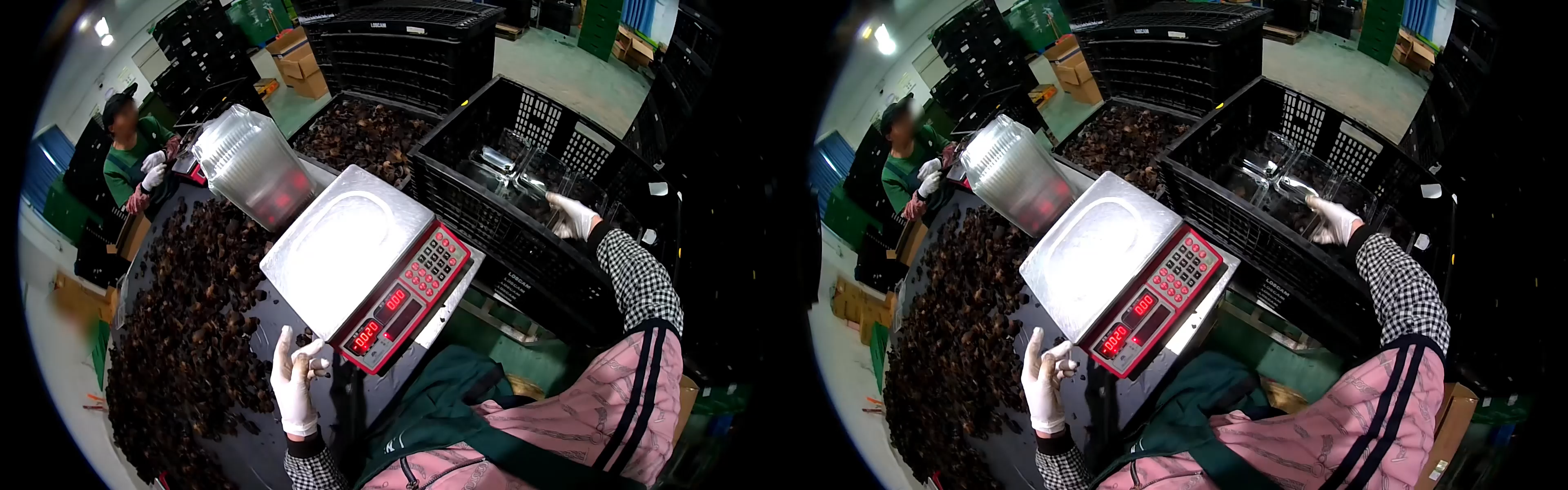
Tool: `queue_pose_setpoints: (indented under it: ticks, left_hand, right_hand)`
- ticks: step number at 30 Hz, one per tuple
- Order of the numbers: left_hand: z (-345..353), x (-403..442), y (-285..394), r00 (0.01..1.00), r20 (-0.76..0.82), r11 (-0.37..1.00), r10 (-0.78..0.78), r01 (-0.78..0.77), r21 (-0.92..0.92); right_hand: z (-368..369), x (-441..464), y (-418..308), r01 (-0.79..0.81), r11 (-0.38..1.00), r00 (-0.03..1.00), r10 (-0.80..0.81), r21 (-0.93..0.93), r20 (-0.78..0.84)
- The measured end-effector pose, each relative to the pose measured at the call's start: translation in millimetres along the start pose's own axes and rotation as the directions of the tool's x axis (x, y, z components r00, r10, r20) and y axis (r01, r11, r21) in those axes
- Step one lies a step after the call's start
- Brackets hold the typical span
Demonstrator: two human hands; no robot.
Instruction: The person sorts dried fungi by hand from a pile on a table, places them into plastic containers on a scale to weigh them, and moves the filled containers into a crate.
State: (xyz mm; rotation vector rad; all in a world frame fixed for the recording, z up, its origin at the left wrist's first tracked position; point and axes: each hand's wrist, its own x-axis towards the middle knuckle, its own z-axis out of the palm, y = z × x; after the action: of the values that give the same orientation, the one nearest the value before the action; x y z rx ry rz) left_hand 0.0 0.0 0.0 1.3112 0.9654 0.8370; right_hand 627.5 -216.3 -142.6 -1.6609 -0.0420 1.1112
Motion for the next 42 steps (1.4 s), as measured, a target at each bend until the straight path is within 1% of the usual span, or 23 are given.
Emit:
queue_pose_setpoints:
  ticks: [2, 3, 4, 5, 8, 9, 11, 12, 13, 14, 17, 19, 21, 24, 27, 29, 31, 32, 35, 37, 38, 39, 42]
  left_hand:
    - [0, -10, -1, 0.998, -0.058, 0.999, -0.022, 0.021, -0.03]
    - [4, -23, -5, 0.994, -0.071, 0.996, -0.086, 0.083, -0.044]
    - [9, -24, -14, 0.993, -0.078, 0.994, -0.088, 0.083, -0.065]
    - [9, -22, -17, 0.993, -0.089, 0.995, -0.081, 0.075, -0.073]
    - [-2, -22, -28, 0.989, -0.108, 0.992, -0.102, 0.092, -0.088]
    - [1, -26, -28, 0.985, -0.128, 0.987, -0.116, 0.1, -0.124]
    - [-6, -30, -35, 0.982, -0.137, 0.986, -0.128, 0.111, -0.124]
    - [-4, -33, -33, 0.973, -0.16, 0.981, -0.164, 0.144, -0.129]
    - [-7, -34, -42, 0.978, -0.148, 0.982, -0.144, 0.123, -0.141]
    - [-13, -39, -41, 0.978, -0.145, 0.981, -0.152, 0.131, -0.146]
    - [-9, -44, -40, 0.988, -0.078, 0.984, -0.133, 0.122, -0.128]
    - [-6, -56, -46, 0.988, -0.005, 0.982, -0.156, 0.155, -0.104]
    - [1, -71, -52, 0.969, 0.08, 0.963, -0.235, 0.244, -0.115]
    - [1, -88, -69, 0.952, 0.128, 0.951, -0.278, 0.291, -0.102]
    - [-17, -82, -84, 0.99, -0.067, 0.99, -0.123, 0.127, 0.063]
    - [-26, -61, -86, 0.946, -0.235, 0.837, 0.221, -0.061, 0.544]
    - [-26, -30, -87, 0.854, -0.247, 0.725, 0.457, -0.197, 0.66]
    - [-23, -14, -89, 0.832, -0.204, 0.649, 0.516, -0.224, 0.728]
    - [-21, 25, -92, 0.817, 0.006, 0.393, 0.576, -0.283, 0.875]
    - [-19, 41, -106, 0.921, 0.078, 0.329, 0.383, -0.215, 0.92]
    - [-24, 47, -111, 0.915, 0.121, 0.319, 0.385, -0.255, 0.913]
    - [-31, 54, -109, 0.905, 0.095, 0.304, 0.415, -0.236, 0.923]
    - [-59, 80, -88, 0.84, -0.003, 0.276, 0.543, -0.175, 0.945]
  right_hand:
    - [0, 25, 34, -0.02, 1.0, 1.0, 0.021, 0.023, -0.021]
    - [5, -29, 28, -0.042, 0.974, 0.983, 0.001, -0.221, -0.183]
    - [1, -31, 13, -0.089, 0.835, 0.96, -0.073, -0.543, -0.269]
    - [4, -30, 1, -0.156, 0.601, 0.934, -0.168, -0.784, -0.314]
    - [18, -55, -16, -0.023, 0.34, 0.901, -0.4, -0.94, -0.167]
    - [24, -73, -47, -0.101, 0.256, 0.943, -0.284, -0.961, -0.175]
    - [13, -67, -71, 0.103, 0.253, 0.679, -0.724, -0.962, -0.118]
    - [27, -83, -95, 0.324, 0.454, 0.628, -0.759, -0.83, -0.17]
    - [43, -103, -118, 0.436, 0.5, 0.568, -0.798, -0.748, -0.202]
    - [58, -110, -128, 0.566, 0.451, 0.494, -0.856, -0.69, -0.154]
    - [139, -142, -176, 0.834, 0.371, 0.439, -0.895, -0.41, 0.083]
    - [214, -160, -184, 0.867, 0.116, 0.27, -0.927, -0.484, 0.26]
    - [294, -163, -188, 0.901, -0.152, 0.037, -0.906, -0.407, 0.421]
    - [387, -139, -201, 0.903, -0.328, -0.109, -0.799, -0.277, 0.591]
    - [474, -106, -213, 0.774, -0.575, -0.286, -0.691, -0.266, 0.664]
    - [525, -56, -225, 0.634, -0.745, -0.447, -0.569, -0.204, 0.69]
    - [564, -50, -218, 0.599, -0.759, -0.401, -0.561, -0.255, 0.725]
    - [575, -56, -213, 0.584, -0.728, -0.212, -0.564, -0.36, 0.798]
    - [594, -31, -209, 0.553, -0.745, -0.182, -0.545, -0.373, 0.818]
    - [597, -32, -220, 0.61, -0.7, -0.132, -0.552, -0.371, 0.823]
    - [595, -32, -223, 0.674, -0.674, -0.189, -0.552, -0.302, 0.812]
    - [595, -35, -225, 0.643, -0.715, -0.271, -0.549, -0.276, 0.791]
    - [594, -42, -228, 0.624, -0.722, -0.219, -0.527, -0.297, 0.821]
